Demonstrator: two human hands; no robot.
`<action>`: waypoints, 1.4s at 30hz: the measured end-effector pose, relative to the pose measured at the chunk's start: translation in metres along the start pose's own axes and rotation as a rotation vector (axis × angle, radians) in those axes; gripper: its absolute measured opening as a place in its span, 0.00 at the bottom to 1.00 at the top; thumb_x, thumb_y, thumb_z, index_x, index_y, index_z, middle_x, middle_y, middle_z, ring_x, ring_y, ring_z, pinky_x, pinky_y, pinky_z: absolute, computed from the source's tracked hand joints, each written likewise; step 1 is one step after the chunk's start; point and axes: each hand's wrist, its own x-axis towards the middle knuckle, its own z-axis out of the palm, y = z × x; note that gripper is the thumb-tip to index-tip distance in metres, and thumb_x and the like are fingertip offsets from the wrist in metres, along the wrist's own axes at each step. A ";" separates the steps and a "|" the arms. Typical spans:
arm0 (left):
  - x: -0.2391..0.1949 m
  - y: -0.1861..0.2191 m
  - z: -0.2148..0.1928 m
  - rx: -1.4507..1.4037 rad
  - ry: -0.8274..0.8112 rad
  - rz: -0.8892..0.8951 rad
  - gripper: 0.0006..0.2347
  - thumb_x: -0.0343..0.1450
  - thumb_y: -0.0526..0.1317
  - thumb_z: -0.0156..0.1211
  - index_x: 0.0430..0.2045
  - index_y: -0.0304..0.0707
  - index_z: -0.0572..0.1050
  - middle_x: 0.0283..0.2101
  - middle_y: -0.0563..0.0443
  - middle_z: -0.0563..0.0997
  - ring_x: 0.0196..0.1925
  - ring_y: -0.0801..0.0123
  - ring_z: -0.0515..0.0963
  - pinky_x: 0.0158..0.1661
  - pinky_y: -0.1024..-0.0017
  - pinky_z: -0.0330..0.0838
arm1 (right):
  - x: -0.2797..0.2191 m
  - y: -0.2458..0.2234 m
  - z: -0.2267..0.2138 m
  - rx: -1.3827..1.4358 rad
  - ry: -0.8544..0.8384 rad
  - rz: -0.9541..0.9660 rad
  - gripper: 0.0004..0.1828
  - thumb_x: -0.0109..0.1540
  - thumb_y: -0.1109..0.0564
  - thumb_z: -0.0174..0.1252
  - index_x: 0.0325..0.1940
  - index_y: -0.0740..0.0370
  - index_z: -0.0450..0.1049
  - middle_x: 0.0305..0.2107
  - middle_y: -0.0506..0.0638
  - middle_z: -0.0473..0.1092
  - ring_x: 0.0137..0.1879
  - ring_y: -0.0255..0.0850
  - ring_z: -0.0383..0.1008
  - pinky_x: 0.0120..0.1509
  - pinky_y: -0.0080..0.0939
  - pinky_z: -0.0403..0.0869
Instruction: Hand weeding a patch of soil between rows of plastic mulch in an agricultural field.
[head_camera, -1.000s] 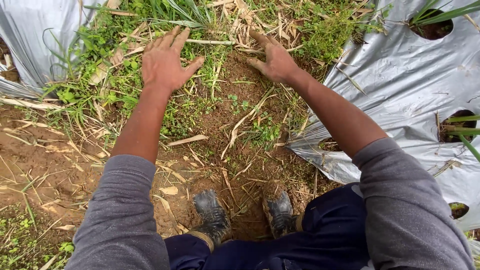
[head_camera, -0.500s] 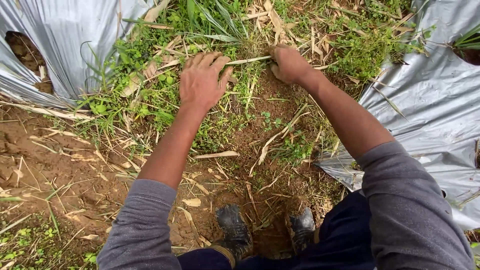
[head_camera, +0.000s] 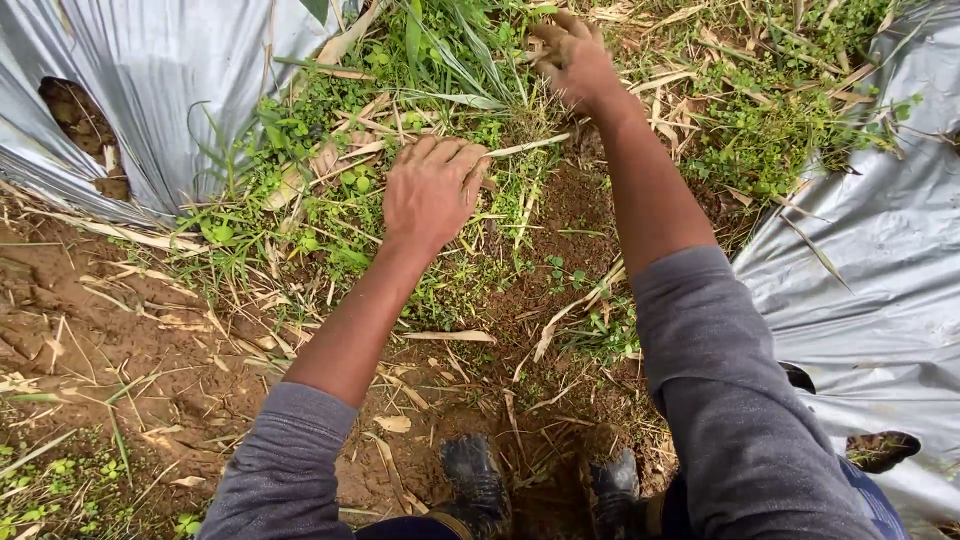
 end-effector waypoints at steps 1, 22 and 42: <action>-0.001 -0.001 0.001 0.005 -0.006 -0.002 0.16 0.79 0.56 0.46 0.54 0.56 0.77 0.51 0.53 0.83 0.51 0.61 0.80 0.51 0.55 0.75 | -0.002 -0.003 0.010 0.007 -0.004 -0.001 0.30 0.68 0.57 0.58 0.74 0.44 0.65 0.75 0.57 0.45 0.75 0.76 0.35 0.69 0.89 0.32; 0.002 0.001 -0.001 0.113 -0.021 -0.037 0.19 0.80 0.59 0.42 0.55 0.56 0.79 0.52 0.50 0.84 0.53 0.58 0.80 0.47 0.55 0.76 | -0.136 0.043 -0.031 -0.381 -0.001 -0.087 0.24 0.65 0.50 0.57 0.64 0.54 0.65 0.70 0.60 0.49 0.77 0.66 0.40 0.76 0.83 0.37; 0.021 0.071 -0.024 0.045 -0.228 0.111 0.34 0.73 0.61 0.58 0.72 0.50 0.58 0.64 0.36 0.71 0.63 0.43 0.71 0.61 0.44 0.66 | -0.197 0.036 -0.050 -0.389 -0.326 0.050 0.45 0.61 0.61 0.45 0.82 0.41 0.42 0.77 0.65 0.32 0.80 0.62 0.45 0.81 0.65 0.44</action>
